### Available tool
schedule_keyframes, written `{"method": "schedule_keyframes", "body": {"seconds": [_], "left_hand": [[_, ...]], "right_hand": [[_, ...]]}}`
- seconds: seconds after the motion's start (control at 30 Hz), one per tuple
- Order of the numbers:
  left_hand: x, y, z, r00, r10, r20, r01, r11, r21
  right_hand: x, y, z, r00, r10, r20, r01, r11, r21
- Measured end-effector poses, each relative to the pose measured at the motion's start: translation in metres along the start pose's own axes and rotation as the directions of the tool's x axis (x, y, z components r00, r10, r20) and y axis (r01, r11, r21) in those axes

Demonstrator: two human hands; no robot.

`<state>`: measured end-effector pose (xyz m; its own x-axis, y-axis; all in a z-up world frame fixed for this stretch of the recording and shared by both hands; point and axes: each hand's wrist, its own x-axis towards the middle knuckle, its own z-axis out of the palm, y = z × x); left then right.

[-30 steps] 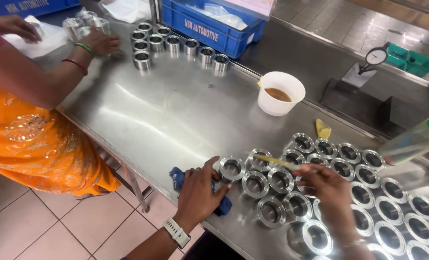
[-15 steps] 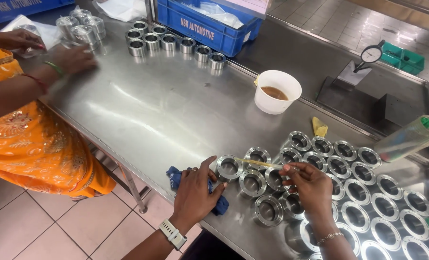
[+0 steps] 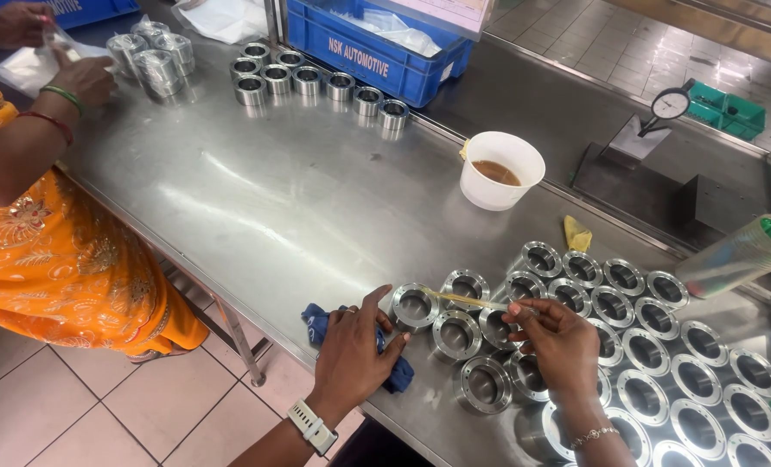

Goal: The recorder uses a marker to label or mark several circular metal rings and then uses a dipstick to apply fluid to them.

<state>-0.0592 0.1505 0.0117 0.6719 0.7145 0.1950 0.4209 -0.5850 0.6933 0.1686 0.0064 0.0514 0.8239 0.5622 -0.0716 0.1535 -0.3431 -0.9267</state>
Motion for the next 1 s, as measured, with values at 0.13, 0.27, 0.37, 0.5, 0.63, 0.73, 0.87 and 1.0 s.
{"method": "schedule_keyframes", "body": {"seconds": [0.13, 0.27, 0.37, 0.5, 0.63, 0.73, 0.87, 1.0], "left_hand": [[-0.001, 0.0, 0.001, 1.0, 0.0, 0.0, 0.0, 1.0, -0.003], [-0.002, 0.0, 0.001, 1.0, 0.013, -0.025, -0.013, 1.0, -0.013], [-0.002, 0.0, 0.0, 1.0, 0.008, -0.025, -0.009, 1.0, -0.017], [-0.001, 0.001, 0.0, 1.0, -0.008, -0.008, 0.008, 1.0, -0.013], [-0.002, 0.0, 0.001, 1.0, 0.002, -0.012, -0.002, 1.0, -0.014], [-0.002, -0.001, 0.002, 0.999, 0.021, -0.029, -0.022, 1.0, -0.019], [-0.003, 0.0, 0.001, 0.999, 0.029, -0.038, -0.029, 0.999, -0.015], [-0.002, -0.001, 0.001, 0.999, 0.033, -0.041, -0.033, 0.999, -0.012]], "right_hand": [[-0.008, -0.006, -0.002, 1.0, 0.02, -0.01, -0.019, 0.999, 0.048], [-0.02, -0.014, 0.003, 0.997, 0.07, 0.03, -0.071, 0.996, 0.055], [-0.017, 0.002, 0.009, 0.995, 0.065, 0.076, -0.069, 0.996, 0.056], [-0.016, 0.006, 0.012, 0.994, 0.04, 0.1, -0.049, 0.995, 0.086], [-0.013, 0.011, 0.014, 0.995, 0.031, 0.1, -0.038, 0.997, 0.068], [-0.012, 0.012, 0.016, 0.995, 0.009, 0.101, -0.016, 0.998, 0.067], [-0.012, 0.011, 0.017, 0.996, -0.008, 0.09, 0.002, 0.998, 0.06], [-0.016, 0.006, 0.013, 0.997, -0.008, 0.082, 0.003, 0.998, 0.064]]}}
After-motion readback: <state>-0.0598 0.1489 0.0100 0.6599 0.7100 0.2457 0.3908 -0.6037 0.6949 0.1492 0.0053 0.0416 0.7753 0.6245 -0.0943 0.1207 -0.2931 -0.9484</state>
